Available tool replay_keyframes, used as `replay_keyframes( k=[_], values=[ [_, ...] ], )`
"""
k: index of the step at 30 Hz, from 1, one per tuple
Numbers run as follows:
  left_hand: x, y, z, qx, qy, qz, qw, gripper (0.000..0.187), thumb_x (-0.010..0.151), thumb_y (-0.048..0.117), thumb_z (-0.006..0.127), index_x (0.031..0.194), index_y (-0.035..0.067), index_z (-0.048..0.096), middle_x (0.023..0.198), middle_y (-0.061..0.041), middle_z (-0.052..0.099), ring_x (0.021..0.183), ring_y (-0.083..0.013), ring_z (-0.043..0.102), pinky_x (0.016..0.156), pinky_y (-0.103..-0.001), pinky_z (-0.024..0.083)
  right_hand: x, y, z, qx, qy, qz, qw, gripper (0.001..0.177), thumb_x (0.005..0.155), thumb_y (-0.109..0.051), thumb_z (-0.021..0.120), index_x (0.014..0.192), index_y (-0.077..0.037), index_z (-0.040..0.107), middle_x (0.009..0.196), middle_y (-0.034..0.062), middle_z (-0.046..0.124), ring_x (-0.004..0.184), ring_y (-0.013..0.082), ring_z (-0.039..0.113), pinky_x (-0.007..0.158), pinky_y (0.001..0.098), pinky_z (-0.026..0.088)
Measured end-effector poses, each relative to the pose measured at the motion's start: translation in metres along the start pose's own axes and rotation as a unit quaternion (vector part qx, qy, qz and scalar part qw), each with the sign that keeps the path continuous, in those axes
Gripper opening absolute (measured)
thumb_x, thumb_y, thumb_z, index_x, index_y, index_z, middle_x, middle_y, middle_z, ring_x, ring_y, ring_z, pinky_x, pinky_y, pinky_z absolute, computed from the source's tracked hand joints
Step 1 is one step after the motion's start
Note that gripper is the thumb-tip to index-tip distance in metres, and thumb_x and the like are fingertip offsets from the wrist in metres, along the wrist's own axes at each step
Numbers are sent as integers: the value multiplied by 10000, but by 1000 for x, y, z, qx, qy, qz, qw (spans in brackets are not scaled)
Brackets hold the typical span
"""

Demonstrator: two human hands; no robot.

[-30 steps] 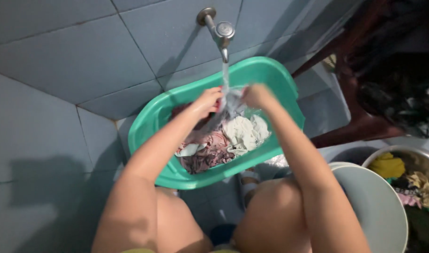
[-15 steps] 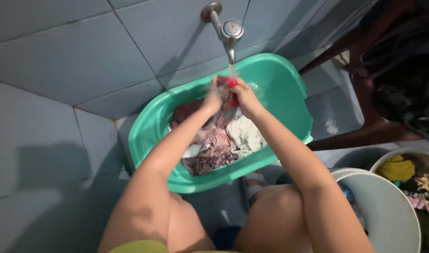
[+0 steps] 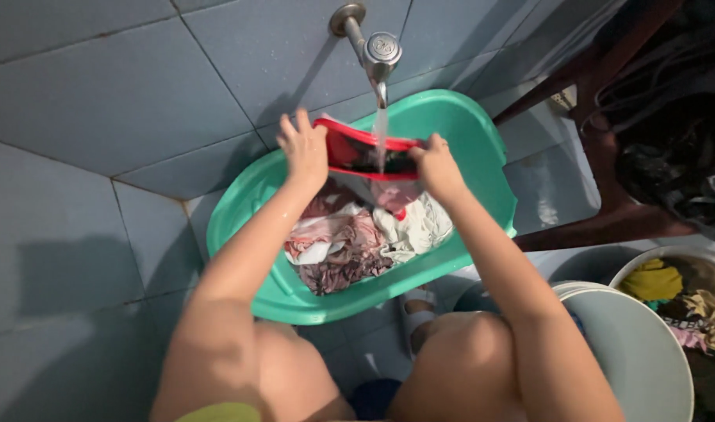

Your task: The person hand washes multiple pieces of clothing in a green basin under running water, rinsing and wringing each item before placing it into a white bucket.

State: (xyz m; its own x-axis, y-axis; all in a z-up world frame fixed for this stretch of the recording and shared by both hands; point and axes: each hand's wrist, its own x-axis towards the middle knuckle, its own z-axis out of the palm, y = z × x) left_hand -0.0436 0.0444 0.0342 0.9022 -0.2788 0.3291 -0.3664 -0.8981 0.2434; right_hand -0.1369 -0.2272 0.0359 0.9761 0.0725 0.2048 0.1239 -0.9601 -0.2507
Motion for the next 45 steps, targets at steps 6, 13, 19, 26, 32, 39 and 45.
replay_keyframes(
  k=[6,13,19,26,32,39,45],
  values=[
    [18,7,-85,-235,29,-11,972,458,803,-85,651,1253,-87,562,1432,-254,395,1079,-487,617,969,-490,514,22,-35,33,-146,94,2,985,253,807,-160,639,1024,-204,762,1280,265,563,1047,420,566,816,519,515],
    [13,10,-167,-230,117,-3,966,713,829,-94,638,1487,-152,367,1436,-272,361,1042,-475,642,906,-466,540,49,-61,78,87,73,116,987,363,848,-309,727,1173,-147,731,1170,224,640,1005,417,668,868,500,559],
    [18,-14,-153,-132,113,-51,983,720,821,-83,653,1475,-154,360,1398,-256,357,1078,-461,625,921,-466,543,72,-25,88,80,-53,181,979,286,918,-249,754,1170,-124,801,916,230,753,850,363,740,772,461,585],
    [16,-13,-184,-136,51,-91,985,737,808,-69,673,1498,-96,415,1309,-241,380,1055,-456,618,905,-489,529,79,-50,21,358,-208,318,853,379,809,-120,788,1180,-99,716,1035,140,738,862,269,735,659,433,632],
    [21,-20,-139,-183,-24,-103,977,771,759,-32,724,1452,-127,399,1331,-291,371,1025,-495,615,913,-471,529,65,-30,-1,461,-201,190,843,496,769,128,586,1209,-47,736,1078,96,769,955,197,739,847,320,610],
    [36,-6,49,-212,-203,-69,953,932,542,187,948,1271,-171,491,1366,-511,317,1247,-582,468,1120,-454,367,38,-29,-147,184,-46,151,970,476,742,54,554,1148,-87,758,872,216,716,852,309,718,795,386,554],
    [49,41,111,-261,-344,-43,901,625,645,241,878,1144,-67,662,1227,-466,535,1160,-475,614,1141,-390,428,12,-54,-200,108,72,151,980,481,760,45,522,1132,-120,779,942,264,685,900,437,685,829,444,559]
  ],
)
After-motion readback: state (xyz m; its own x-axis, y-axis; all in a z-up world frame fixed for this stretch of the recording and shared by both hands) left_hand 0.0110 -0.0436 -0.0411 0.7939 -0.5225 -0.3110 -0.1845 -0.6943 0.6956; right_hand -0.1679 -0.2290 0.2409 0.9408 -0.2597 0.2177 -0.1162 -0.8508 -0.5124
